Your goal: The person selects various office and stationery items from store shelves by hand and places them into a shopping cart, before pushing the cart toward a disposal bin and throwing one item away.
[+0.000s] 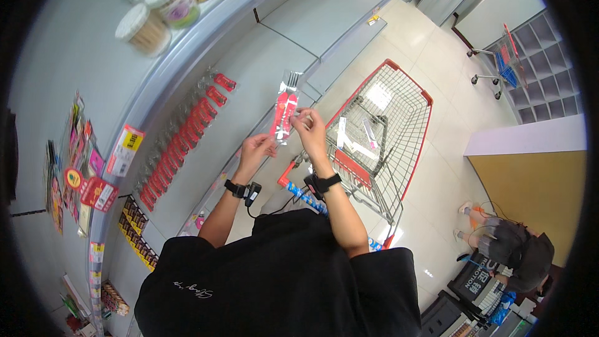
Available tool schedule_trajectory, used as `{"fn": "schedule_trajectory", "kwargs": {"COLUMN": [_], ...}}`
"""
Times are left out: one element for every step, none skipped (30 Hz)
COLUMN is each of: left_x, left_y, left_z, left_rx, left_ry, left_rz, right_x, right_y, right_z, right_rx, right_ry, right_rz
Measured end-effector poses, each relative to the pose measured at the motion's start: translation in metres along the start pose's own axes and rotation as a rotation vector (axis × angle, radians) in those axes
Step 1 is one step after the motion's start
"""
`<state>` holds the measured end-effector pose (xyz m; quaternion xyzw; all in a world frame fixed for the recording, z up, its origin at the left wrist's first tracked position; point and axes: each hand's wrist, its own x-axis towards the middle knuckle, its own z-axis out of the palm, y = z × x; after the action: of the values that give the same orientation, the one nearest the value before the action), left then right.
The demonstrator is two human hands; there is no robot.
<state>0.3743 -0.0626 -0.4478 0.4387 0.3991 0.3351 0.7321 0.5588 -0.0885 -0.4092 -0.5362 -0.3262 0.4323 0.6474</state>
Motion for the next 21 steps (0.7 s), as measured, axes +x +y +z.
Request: {"fn": "schedule_trajectory", "kwargs": {"left_x": [0.018, 0.041, 0.067, 0.090, 0.115, 0.141, 0.163, 0.184, 0.200, 0.214, 0.229, 0.239, 0.247, 0.255, 0.262, 0.266, 0.267, 0.266, 0.268, 0.270, 0.275], "left_y": [-0.005, -0.010, -0.010, -0.003, 0.001, -0.001, -0.007, -0.008, -0.011, -0.003, 0.015, 0.027, 0.030, 0.032, 0.034, 0.032, 0.025, 0.019, 0.012, 0.000, -0.015], "left_z": [-0.014, -0.032, -0.048, -0.062, -0.069, -0.083, -0.103, -0.117, -0.125, -0.125, -0.116, -0.108, -0.106, -0.103, -0.102, -0.106, -0.118, -0.131, -0.140, -0.156, -0.171], "left_rx": [0.026, -0.013, -0.053, 0.000, 0.041, 0.046, 0.025, -0.010, -0.044, -0.041, -0.073, -0.107, -0.105, -0.131, -0.158, -0.155, -0.272, -0.389, -0.476, -0.487, -0.556], "left_ry": [0.018, 0.046, 0.071, 0.125, 0.172, 0.223, 0.253, 0.256, 0.266, 0.274, 0.297, 0.328, 0.339, 0.379, 0.420, 0.425, 0.480, 0.536, 0.597, 0.598, 0.615], "left_rz": [0.037, 0.029, 0.020, 0.042, 0.056, 0.070, 0.077, 0.126, 0.176, 0.167, 0.196, 0.229, 0.227, 0.222, 0.219, 0.214, 0.186, 0.159, 0.136, 0.136, 0.121], "right_x": [0.000, -0.001, -0.003, -0.005, -0.014, -0.023, -0.035, -0.047, -0.057, -0.062, -0.065, -0.066, -0.065, -0.064, -0.061, -0.061, -0.068, -0.074, -0.079, -0.083, -0.083], "right_y": [0.006, 0.006, 0.005, 0.005, -0.001, -0.005, -0.003, -0.001, 0.003, 0.007, 0.006, 0.000, -0.010, -0.020, -0.021, -0.023, -0.023, -0.022, -0.024, -0.027, -0.031], "right_z": [-0.007, -0.014, -0.025, -0.037, -0.054, -0.070, -0.083, -0.097, -0.114, -0.128, -0.143, -0.156, -0.167, -0.176, -0.187, -0.196, -0.200, -0.200, -0.196, -0.190, -0.188], "right_rx": [-0.084, -0.082, -0.176, -0.268, -0.232, -0.192, -0.196, -0.204, -0.240, -0.269, -0.255, -0.243, -0.228, -0.232, -0.203, -0.173, -0.219, -0.215, -0.208, -0.201, -0.214], "right_ry": [0.014, 0.005, -0.006, -0.018, -0.040, -0.067, -0.051, -0.029, 0.012, 0.056, 0.118, 0.170, 0.230, 0.293, 0.319, 0.347, 0.354, 0.354, 0.352, 0.346, 0.291], "right_rz": [-0.036, -0.038, -0.055, -0.072, 0.020, 0.114, 0.133, 0.154, 0.149, 0.137, 0.146, 0.154, 0.208, 0.249, 0.232, 0.217, 0.227, 0.237, 0.244, 0.251, 0.234]}}
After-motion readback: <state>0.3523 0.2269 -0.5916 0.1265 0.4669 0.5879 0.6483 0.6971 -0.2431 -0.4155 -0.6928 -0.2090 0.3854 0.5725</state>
